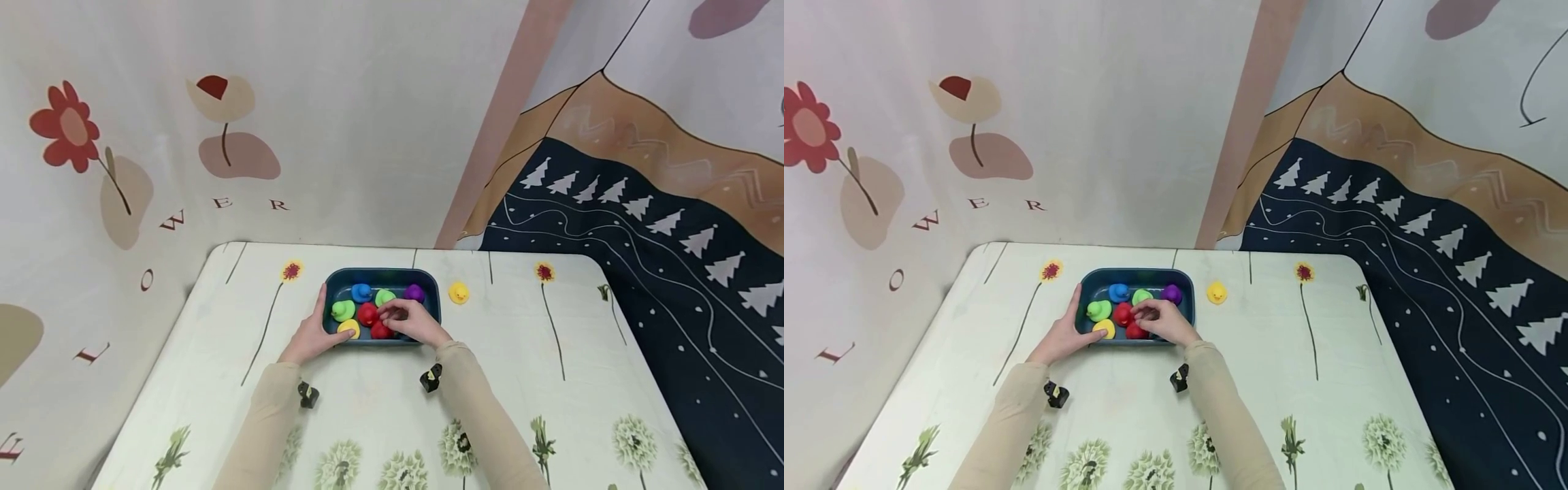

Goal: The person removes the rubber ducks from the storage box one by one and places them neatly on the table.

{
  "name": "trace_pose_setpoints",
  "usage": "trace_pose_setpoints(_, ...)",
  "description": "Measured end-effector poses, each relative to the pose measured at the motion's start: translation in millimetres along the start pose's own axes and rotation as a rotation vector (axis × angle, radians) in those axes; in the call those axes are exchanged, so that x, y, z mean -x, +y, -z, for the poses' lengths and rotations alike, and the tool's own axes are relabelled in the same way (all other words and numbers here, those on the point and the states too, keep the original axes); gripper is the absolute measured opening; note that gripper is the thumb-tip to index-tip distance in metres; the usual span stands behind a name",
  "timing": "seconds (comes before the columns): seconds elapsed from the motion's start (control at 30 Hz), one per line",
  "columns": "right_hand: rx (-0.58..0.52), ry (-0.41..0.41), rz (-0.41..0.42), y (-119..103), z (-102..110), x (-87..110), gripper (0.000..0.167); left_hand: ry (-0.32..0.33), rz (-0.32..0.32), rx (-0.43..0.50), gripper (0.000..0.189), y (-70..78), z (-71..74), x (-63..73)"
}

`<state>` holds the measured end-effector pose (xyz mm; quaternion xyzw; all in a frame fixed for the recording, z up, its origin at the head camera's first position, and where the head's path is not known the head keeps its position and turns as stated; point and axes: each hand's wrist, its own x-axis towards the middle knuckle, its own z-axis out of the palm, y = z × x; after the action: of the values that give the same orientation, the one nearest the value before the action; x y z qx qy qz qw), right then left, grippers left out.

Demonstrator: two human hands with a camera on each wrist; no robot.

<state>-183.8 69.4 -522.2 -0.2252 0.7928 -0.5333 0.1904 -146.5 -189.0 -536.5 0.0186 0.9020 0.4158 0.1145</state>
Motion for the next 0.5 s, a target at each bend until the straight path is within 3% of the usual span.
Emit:
trace_pose_setpoints(0.3, 0.114, -0.137, -0.03, -0.4, 2.6, -4.2, 0.027, 0.0, -0.001, 0.003, 0.118, -0.8, -0.5, -1.6)
trace_pose_setpoints(0.5, 0.12, -0.155, -0.025, 0.4, 1.6, -5.2, 0.027, 0.005, -0.005, -0.001, 0.118, -2.7, -1.7, -1.4)
